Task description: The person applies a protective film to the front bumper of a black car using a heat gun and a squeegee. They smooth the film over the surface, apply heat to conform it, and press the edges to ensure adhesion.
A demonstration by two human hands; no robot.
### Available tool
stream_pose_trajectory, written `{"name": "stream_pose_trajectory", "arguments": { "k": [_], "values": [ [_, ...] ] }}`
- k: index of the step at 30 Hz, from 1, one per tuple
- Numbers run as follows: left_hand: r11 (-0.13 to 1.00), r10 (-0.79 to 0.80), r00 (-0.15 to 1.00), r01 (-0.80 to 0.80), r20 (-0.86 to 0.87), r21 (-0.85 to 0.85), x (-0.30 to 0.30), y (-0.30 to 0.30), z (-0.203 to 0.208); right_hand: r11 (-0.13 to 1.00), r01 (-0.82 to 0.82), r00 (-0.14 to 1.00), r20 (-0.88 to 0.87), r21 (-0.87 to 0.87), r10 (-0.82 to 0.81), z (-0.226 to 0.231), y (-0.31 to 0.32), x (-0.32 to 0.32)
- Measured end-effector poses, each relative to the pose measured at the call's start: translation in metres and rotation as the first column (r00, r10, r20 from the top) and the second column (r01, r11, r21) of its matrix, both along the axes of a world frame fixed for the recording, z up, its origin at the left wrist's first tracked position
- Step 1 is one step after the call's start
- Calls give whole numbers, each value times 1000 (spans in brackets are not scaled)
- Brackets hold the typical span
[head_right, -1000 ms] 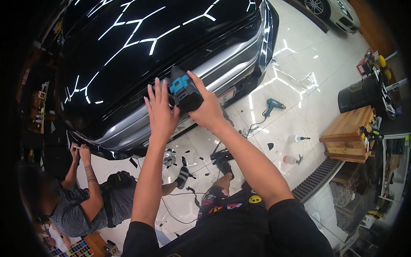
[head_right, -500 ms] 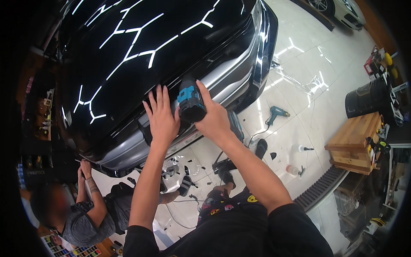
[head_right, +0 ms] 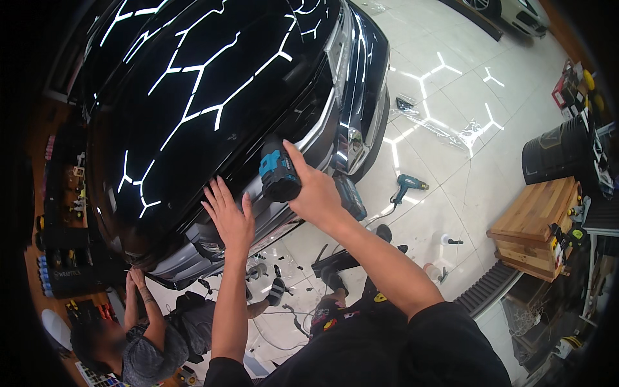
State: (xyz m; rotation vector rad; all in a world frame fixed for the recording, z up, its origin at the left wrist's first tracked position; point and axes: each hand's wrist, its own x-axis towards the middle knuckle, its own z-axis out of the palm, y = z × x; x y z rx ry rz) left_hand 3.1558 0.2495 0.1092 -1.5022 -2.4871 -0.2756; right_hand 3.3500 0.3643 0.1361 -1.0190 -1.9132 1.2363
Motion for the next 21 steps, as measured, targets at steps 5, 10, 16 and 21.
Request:
{"name": "stream_pose_trajectory", "arguments": {
  "k": [5,10,16,21],
  "values": [
    [1000,-11,1000,11,-5,-5,19,25,-1,1000,1,1000,-3,-2,-1,-3,28,21],
    [998,57,997,-57,-44,-10,31,35,-8,999,-41,999,-27,22,41,2,49,40],
    [992,102,993,-107,-66,-74,34,37,-5,996,-88,996,-26,34,89,0,59,52],
    [990,109,992,-114,-67,-86,34,37,-6,998,-55,997,-54,10,55,-5,79,58]
  ]
}}
